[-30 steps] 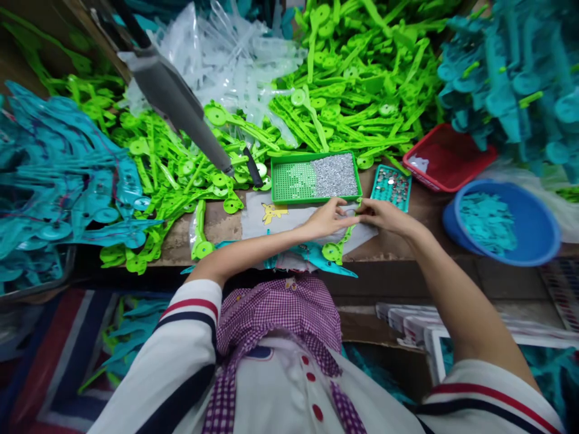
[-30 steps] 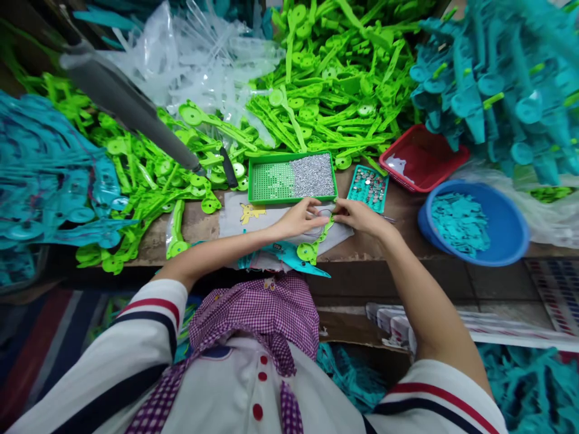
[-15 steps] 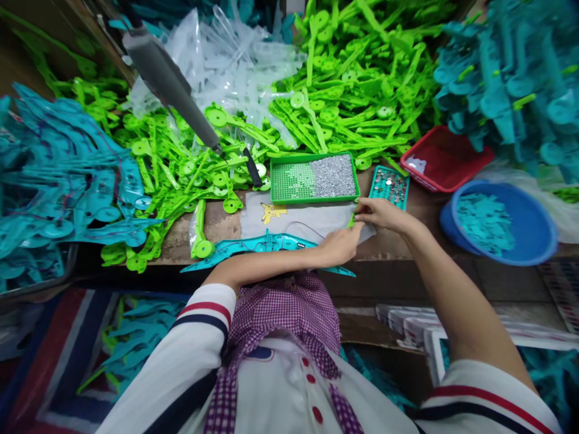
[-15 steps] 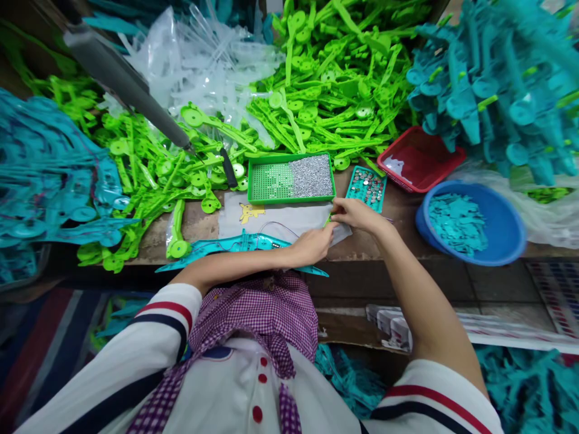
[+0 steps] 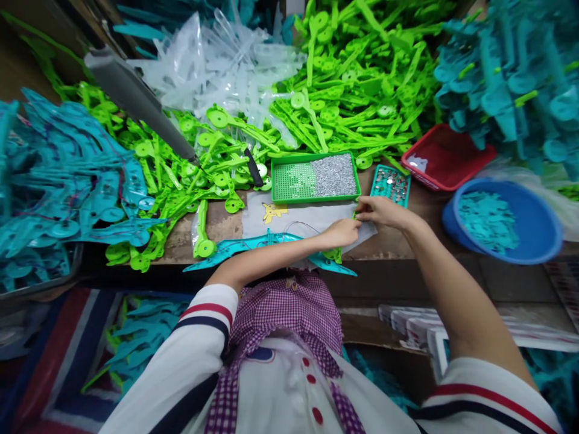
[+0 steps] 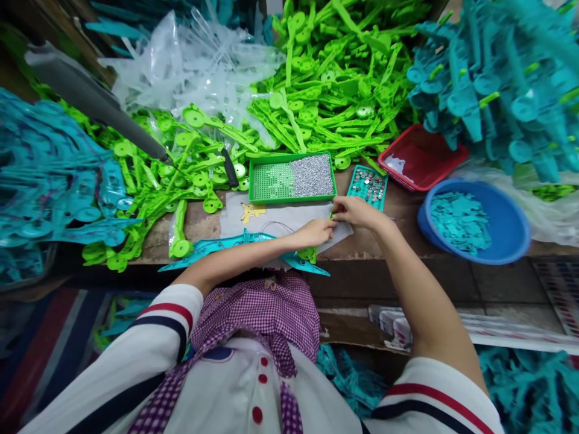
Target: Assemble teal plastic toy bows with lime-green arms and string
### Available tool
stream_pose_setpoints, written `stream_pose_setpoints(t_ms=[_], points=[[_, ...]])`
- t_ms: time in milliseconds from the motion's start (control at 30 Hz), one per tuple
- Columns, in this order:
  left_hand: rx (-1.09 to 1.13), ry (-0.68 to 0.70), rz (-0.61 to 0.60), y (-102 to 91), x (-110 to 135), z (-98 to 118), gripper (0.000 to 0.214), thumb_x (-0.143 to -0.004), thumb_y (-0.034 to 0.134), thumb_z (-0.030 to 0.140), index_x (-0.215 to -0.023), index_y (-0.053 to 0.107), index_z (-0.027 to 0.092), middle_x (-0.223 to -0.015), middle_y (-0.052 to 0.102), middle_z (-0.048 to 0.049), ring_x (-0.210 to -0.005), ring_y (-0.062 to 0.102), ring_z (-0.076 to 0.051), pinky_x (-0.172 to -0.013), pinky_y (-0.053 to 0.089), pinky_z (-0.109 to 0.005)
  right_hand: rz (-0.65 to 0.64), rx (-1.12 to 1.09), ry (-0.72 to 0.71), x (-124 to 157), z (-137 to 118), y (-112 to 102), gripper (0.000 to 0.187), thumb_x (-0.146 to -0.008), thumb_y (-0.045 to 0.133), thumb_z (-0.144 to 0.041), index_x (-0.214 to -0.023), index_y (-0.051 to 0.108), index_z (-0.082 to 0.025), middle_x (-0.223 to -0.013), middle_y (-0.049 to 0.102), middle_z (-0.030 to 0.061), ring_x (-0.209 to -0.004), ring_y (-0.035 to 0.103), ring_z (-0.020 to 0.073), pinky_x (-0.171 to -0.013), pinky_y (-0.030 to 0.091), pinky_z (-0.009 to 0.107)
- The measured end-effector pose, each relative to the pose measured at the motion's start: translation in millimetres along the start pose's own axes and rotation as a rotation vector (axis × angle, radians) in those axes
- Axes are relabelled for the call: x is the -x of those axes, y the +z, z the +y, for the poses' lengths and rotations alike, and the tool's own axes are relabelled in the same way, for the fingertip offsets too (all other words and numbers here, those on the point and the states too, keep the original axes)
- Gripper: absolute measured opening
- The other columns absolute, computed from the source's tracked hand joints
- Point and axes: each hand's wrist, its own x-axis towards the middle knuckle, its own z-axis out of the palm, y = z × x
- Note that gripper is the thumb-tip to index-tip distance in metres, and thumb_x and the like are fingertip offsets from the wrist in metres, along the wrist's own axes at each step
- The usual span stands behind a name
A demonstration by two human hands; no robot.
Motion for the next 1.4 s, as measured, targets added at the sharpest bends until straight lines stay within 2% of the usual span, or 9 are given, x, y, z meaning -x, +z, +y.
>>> stream_pose_setpoints(t_ms=[100, 167, 400, 533, 633, 767, 900, 1200, 1400], points=[[-0.237, -0.001, -0.098, -8.9, 4, 7, 0.024, -0.088, 0.046, 0.012, -0.093, 0.069, 0.012, -0.105, 0.072, -0.017, -0.105, 0.065, -0.033, -0.099, 0.05, -0.046, -0.021, 0.006, 0.009, -2, -1, -2, 0.021, -0.07, 0.07, -0.04, -0.071, 0.057, -0.023, -0.067, 0.065, 0.0007, -0.064, 0.059, 0.0188, -0.061, 0.042, 0.03], [-0.343, -0.018, -0.111, -17.3, 7, 11, 0.026, -0.09, 0.045, 0.014, -0.098, 0.07, 0.012, -0.109, 0.072, -0.0185, -0.109, 0.064, -0.034, -0.101, 0.048, -0.048, -0.027, 0.001, 0.012, -3, 0, -2, 0.023, -0.07, 0.07, -0.042, -0.071, 0.057, -0.023, -0.066, 0.064, 0.0005, -0.063, 0.058, 0.0186, -0.061, 0.042, 0.03], [-0.42, 0.042, -0.094, -38.1, 22, 5, 0.039, -0.089, 0.043, 0.013, -0.117, 0.071, 0.016, -0.118, 0.066, -0.0159, -0.115, 0.062, -0.033, -0.105, 0.046, -0.047, -0.019, -0.024, 0.006, -1, 1, 0, 0.029, -0.073, 0.07, -0.05, -0.074, 0.058, -0.023, -0.066, 0.064, 0.0014, -0.063, 0.058, 0.0181, -0.059, 0.042, 0.029], [-0.415, 0.074, 0.042, -37.4, 30, -8, 0.044, -0.094, 0.038, 0.016, -0.131, 0.062, 0.015, -0.129, 0.06, -0.015, -0.116, 0.062, -0.028, -0.105, 0.047, -0.042, 0.006, -0.024, 0.02, 2, -1, 3, 0.025, -0.073, 0.068, -0.045, -0.075, 0.058, -0.023, -0.067, 0.064, 0.0017, -0.063, 0.057, 0.0183, -0.06, 0.042, 0.03], [-0.374, 0.083, 0.125, -39.8, 30, -19, 0.036, -0.097, 0.041, 0.021, -0.123, 0.064, 0.014, -0.121, 0.067, -0.0131, -0.115, 0.062, -0.026, -0.105, 0.048, -0.041, 0.019, -0.014, 0.026, 3, -2, 3, 0.023, -0.074, 0.069, -0.043, -0.075, 0.058, -0.023, -0.067, 0.064, 0.0021, -0.064, 0.059, 0.0195, -0.062, 0.043, 0.031], [-0.355, 0.059, 0.061, -45.1, 26, -27, 0.029, -0.094, 0.046, 0.018, -0.111, 0.07, 0.018, -0.115, 0.073, -0.0088, -0.11, 0.065, -0.023, -0.103, 0.049, -0.039, 0.025, 0.001, 0.044, 5, -4, 3, 0.019, -0.074, 0.07, -0.039, -0.077, 0.059, -0.023, -0.068, 0.065, 0.0019, -0.066, 0.061, 0.0206, -0.064, 0.044, 0.032], [-0.35, 0.076, 0.022, -47.6, 26, -27, 0.03, -0.09, 0.048, 0.014, -0.106, 0.074, 0.015, -0.11, 0.075, -0.0101, -0.104, 0.068, -0.023, -0.098, 0.05, -0.037, 0.035, 0.012, 0.061, 5, -5, 4, 0.015, -0.073, 0.07, -0.032, -0.076, 0.059, -0.023, -0.071, 0.066, 0.002, -0.066, 0.061, 0.0204, -0.064, 0.044, 0.032], [-0.243, 0.13, -0.076, -48.2, 19, -33, 0.017, -0.087, 0.064, 0.024, -0.089, 0.077, 0.015, -0.078, 0.073, -0.0032, -0.071, 0.061, -0.014, -0.071, 0.044, -0.028, -0.004, 0.038, 0.052, 7, -11, 0, 0.016, -0.077, 0.066, -0.036, -0.079, 0.057, -0.022, -0.079, 0.069, 0.0047, -0.073, 0.064, 0.0217, -0.067, 0.044, 0.031], [-0.205, 0.009, 0.066, -34.3, 19, -26, 0.015, -0.086, 0.069, 0.028, -0.081, 0.075, 0.015, -0.079, 0.074, -0.0035, -0.074, 0.064, -0.015, -0.073, 0.045, -0.027, 0.006, 0.034, 0.07, 8, -11, 2, 0.015, -0.077, 0.066, -0.034, -0.079, 0.057, -0.022, -0.079, 0.069, 0.0053, -0.074, 0.064, 0.0227, -0.066, 0.044, 0.031]])
